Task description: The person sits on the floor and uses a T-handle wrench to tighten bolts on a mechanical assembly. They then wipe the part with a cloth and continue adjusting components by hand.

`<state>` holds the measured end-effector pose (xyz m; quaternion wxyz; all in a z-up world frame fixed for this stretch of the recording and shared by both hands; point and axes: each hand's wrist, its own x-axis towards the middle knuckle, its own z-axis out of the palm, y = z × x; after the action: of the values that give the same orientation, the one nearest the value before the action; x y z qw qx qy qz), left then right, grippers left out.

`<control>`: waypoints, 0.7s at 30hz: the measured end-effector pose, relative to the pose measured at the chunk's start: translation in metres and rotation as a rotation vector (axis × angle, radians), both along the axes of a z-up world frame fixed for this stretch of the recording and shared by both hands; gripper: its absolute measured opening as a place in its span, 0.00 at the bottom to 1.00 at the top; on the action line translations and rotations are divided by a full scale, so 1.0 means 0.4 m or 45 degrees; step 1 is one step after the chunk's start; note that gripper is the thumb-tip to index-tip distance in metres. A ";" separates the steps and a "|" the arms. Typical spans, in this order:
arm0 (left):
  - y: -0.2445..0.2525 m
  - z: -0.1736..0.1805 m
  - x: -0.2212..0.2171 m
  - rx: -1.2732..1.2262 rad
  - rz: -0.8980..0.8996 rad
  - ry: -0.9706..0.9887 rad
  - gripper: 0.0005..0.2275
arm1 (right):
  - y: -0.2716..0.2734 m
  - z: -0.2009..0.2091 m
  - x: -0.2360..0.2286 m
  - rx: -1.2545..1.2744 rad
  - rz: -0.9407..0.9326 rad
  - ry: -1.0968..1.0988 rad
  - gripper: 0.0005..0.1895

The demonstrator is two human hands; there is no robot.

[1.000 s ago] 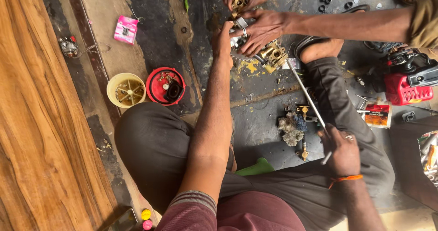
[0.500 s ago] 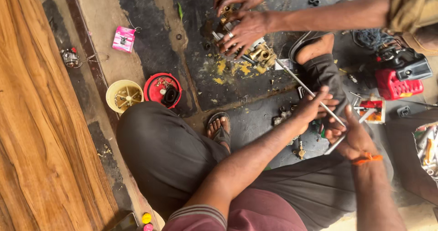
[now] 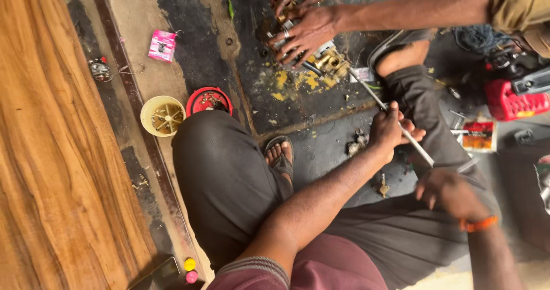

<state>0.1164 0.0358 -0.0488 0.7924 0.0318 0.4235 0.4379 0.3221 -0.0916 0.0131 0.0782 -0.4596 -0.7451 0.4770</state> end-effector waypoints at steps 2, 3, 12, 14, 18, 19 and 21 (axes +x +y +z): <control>0.032 0.003 -0.024 0.027 -0.026 0.046 0.18 | 0.017 0.003 -0.011 -0.876 -0.508 0.745 0.24; 0.024 0.004 -0.026 0.028 -0.043 0.054 0.18 | -0.011 0.033 -0.008 -1.325 -0.784 1.091 0.28; 0.076 0.033 -0.065 0.032 -0.037 -0.015 0.19 | 0.013 0.071 -0.062 -1.186 -0.604 0.385 0.24; 0.055 0.027 -0.059 0.055 -0.025 -0.039 0.19 | -0.034 0.064 -0.016 -0.802 -1.004 1.058 0.23; 0.042 0.031 -0.072 0.123 -0.012 -0.010 0.20 | -0.120 0.016 -0.001 -0.912 -1.072 0.896 0.26; 0.064 0.036 -0.084 0.097 -0.016 0.010 0.20 | -0.096 0.005 -0.007 -0.997 -0.999 0.734 0.27; 0.072 0.039 -0.098 0.012 -0.025 0.038 0.19 | -0.063 0.004 -0.022 -1.167 -0.865 0.384 0.31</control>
<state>0.0773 0.0648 -0.0330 0.7901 0.0463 0.4326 0.4317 0.3134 -0.1170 0.0149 0.1249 -0.5866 -0.2546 0.7586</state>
